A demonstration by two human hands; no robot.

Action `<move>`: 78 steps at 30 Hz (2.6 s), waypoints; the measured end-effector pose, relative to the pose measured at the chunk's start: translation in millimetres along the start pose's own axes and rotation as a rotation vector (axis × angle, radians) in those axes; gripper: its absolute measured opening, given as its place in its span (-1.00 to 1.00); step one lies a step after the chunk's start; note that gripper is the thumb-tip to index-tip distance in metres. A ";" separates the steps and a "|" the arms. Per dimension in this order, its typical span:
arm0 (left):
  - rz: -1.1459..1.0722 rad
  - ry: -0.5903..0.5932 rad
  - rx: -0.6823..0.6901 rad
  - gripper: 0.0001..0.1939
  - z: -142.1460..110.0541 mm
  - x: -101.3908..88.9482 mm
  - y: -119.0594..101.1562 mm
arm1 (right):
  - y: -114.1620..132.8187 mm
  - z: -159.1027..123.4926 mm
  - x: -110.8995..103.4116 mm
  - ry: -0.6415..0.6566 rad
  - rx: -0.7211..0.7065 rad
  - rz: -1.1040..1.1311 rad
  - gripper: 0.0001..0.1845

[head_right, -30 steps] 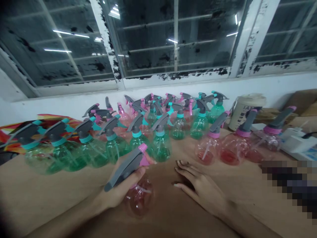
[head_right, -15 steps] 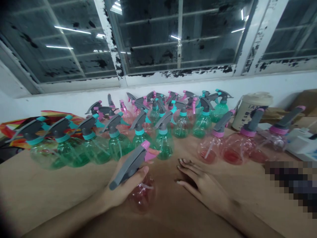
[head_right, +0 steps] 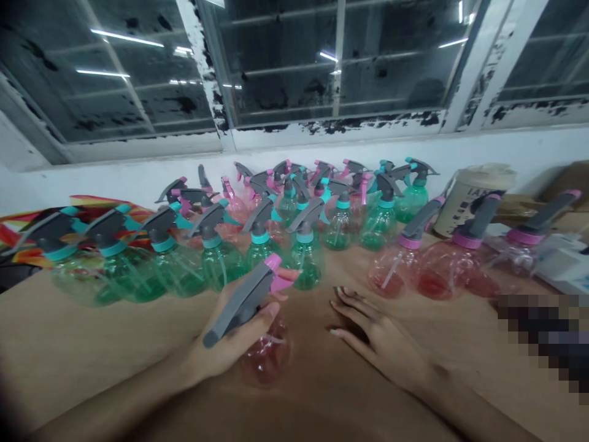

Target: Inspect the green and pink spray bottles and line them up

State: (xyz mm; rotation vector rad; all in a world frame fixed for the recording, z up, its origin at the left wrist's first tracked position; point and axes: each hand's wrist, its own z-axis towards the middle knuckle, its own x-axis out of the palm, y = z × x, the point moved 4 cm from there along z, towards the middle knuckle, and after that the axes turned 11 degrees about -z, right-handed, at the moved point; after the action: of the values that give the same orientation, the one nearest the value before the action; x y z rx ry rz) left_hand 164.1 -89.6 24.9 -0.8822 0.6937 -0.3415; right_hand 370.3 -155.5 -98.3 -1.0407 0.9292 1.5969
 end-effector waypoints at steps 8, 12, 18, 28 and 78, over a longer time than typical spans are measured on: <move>0.054 -0.026 0.018 -0.84 0.4 -2.1 0.3 | 0.8 0.3 -1.8 0.000 0.001 0.026 -0.50; 0.082 -0.010 0.072 -0.75 1.3 -3.4 -1.9 | 1.5 0.5 -2.9 0.005 0.012 0.025 -0.50; 0.134 0.018 0.047 -0.83 4.3 -3.1 -1.6 | 0.2 0.4 -1.7 0.015 0.025 0.057 -0.50; 0.151 -0.001 0.096 -0.91 4.1 -5.5 -6.4 | -0.8 -0.2 -0.7 -0.008 0.029 0.065 -0.49; 0.151 -0.049 0.046 -0.86 2.5 -6.7 -3.1 | -1.3 -1.4 -0.6 -0.012 0.030 0.069 -0.51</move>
State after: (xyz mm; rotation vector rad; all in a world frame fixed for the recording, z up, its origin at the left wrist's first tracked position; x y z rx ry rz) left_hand 160.9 -86.4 31.3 -0.7866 0.6996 -0.1995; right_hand 372.0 -156.7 -98.4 -0.9865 0.9876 1.6388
